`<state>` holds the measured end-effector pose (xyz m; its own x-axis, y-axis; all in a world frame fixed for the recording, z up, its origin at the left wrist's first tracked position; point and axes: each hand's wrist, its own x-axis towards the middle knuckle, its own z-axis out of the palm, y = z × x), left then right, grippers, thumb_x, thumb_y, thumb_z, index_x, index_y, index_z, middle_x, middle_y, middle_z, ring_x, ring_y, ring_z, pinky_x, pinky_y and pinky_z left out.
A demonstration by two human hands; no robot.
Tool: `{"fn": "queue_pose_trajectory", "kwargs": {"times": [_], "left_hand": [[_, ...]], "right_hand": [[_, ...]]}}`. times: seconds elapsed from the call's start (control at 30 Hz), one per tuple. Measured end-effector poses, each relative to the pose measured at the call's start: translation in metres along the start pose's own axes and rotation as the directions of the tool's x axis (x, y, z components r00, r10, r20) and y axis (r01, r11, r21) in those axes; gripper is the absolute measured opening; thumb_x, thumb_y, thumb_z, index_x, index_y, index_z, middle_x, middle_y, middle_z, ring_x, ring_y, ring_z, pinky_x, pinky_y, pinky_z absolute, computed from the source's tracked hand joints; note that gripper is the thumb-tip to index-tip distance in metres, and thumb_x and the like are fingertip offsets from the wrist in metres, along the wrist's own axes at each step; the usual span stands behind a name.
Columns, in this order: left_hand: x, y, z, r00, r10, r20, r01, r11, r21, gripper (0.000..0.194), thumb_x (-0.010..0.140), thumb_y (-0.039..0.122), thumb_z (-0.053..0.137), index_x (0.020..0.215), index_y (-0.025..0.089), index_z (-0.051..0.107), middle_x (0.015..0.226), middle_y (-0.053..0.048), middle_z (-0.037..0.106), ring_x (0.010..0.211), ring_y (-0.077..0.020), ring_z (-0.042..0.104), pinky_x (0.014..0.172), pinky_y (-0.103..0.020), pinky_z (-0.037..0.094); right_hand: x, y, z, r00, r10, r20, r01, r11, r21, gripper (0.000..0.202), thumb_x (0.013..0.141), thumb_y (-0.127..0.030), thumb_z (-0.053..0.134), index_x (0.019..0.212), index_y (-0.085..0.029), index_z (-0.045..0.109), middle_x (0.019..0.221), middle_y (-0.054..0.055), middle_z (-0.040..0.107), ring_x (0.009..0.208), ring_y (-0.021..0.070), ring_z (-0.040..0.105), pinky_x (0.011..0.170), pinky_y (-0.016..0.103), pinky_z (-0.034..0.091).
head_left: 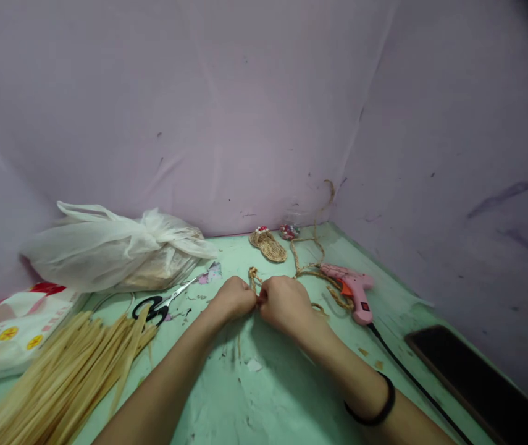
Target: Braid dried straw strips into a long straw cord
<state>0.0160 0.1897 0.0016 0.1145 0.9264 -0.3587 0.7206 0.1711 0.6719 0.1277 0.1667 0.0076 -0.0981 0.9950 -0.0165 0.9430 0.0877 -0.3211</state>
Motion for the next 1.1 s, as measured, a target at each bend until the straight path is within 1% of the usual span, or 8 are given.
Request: {"fn": "queue_pose_trajectory", "kwargs": {"times": [0.17,0.33,0.53,0.67,0.77,0.87,1.0,1.1], "left_hand": [[-0.008,0.006,-0.006,0.977,-0.175,0.121,0.206,0.92,-0.334,0.012,0.051,0.014,0.044,0.044,0.017,0.036,0.032,0.007,0.025,0.03,-0.0037,0.018,0.034,-0.02,0.008],[-0.002,-0.005,-0.013,0.96,-0.034,0.276,0.18,0.833,-0.524,0.015,0.052,0.018,0.045,0.045,0.018,0.032,0.035,0.008,0.025,0.029,-0.0016,0.013,0.033,-0.019,0.004],[0.008,-0.025,-0.017,0.964,0.054,0.259,0.069,0.895,-0.441,0.006,0.049,0.016,0.05,0.05,0.015,0.044,0.035,0.009,0.027,0.029,-0.0022,0.016,0.032,-0.019,0.006],[0.011,-0.03,-0.023,0.945,0.05,0.324,0.085,0.917,-0.389,0.011,0.053,0.024,0.053,0.058,0.014,0.051,0.039,0.009,0.028,0.029,-0.0018,0.017,0.032,-0.018,0.005],[0.01,-0.029,-0.026,0.917,0.081,0.39,0.091,0.91,-0.404,0.014,0.053,0.027,0.055,0.059,0.015,0.051,0.039,0.01,0.026,0.029,-0.0011,0.015,0.032,-0.017,0.004],[0.007,-0.026,-0.026,0.91,0.098,0.403,0.095,0.897,-0.432,0.014,0.052,0.027,0.055,0.056,0.015,0.049,0.038,0.01,0.026,0.03,-0.0011,0.014,0.031,-0.017,0.005],[0.003,-0.02,-0.024,0.94,0.031,0.34,0.069,0.959,-0.276,0.011,0.053,0.025,0.052,0.056,0.015,0.053,0.036,0.008,0.029,0.029,-0.003,0.019,0.031,-0.018,0.01],[-0.004,-0.011,-0.027,0.98,-0.015,0.198,0.022,0.999,-0.032,0.008,0.052,0.02,0.05,0.049,0.014,0.053,0.033,0.005,0.034,0.03,-0.0054,0.026,0.034,-0.019,0.018]], "right_hand": [[-0.011,-0.014,-0.014,1.0,0.014,0.02,-0.014,1.0,-0.021,0.018,0.067,-0.022,0.055,0.076,-0.011,0.067,0.074,0.018,0.064,0.073,0.0259,0.06,0.059,0.029,0.037],[-0.024,-0.036,-0.01,0.996,-0.025,0.09,0.022,0.999,0.029,0.015,0.069,-0.011,0.053,0.075,-0.011,0.067,0.074,0.018,0.064,0.075,0.0249,0.06,0.062,0.029,0.038],[-0.029,-0.037,-0.011,0.978,-0.118,0.172,0.11,0.992,0.058,0.006,0.062,-0.013,0.059,0.063,-0.014,0.065,0.064,0.012,0.063,0.068,0.0219,0.058,0.058,0.027,0.036],[-0.007,-0.008,-0.022,0.999,-0.033,0.009,0.029,0.95,0.31,0.012,0.067,-0.021,0.054,0.058,-0.015,0.059,0.057,0.006,0.058,0.059,0.016,0.054,0.053,0.025,0.034],[0.009,0.003,-0.015,0.974,0.114,0.196,-0.221,0.665,0.714,0.011,0.071,-0.018,0.05,0.061,-0.014,0.054,0.056,0.003,0.055,0.054,0.0112,0.052,0.05,0.021,0.037],[0.014,0.001,0.0,0.889,0.029,0.456,-0.435,0.357,0.826,0.013,0.072,-0.013,0.047,0.059,-0.013,0.051,0.049,0.001,0.051,0.044,0.0078,0.047,0.042,0.018,0.035],[0.013,-0.003,0.015,0.897,0.012,0.443,-0.405,0.424,0.81,0.018,0.067,-0.011,0.048,0.049,-0.014,0.045,0.035,-0.006,0.035,0.03,0.0028,0.022,0.032,0.018,0.013],[0.014,-0.001,0.019,0.916,0.046,0.398,-0.369,0.483,0.794,0.015,0.064,-0.012,0.049,0.049,-0.013,0.048,0.036,-0.005,0.041,0.03,0.0024,0.022,0.032,0.019,0.012]]}}
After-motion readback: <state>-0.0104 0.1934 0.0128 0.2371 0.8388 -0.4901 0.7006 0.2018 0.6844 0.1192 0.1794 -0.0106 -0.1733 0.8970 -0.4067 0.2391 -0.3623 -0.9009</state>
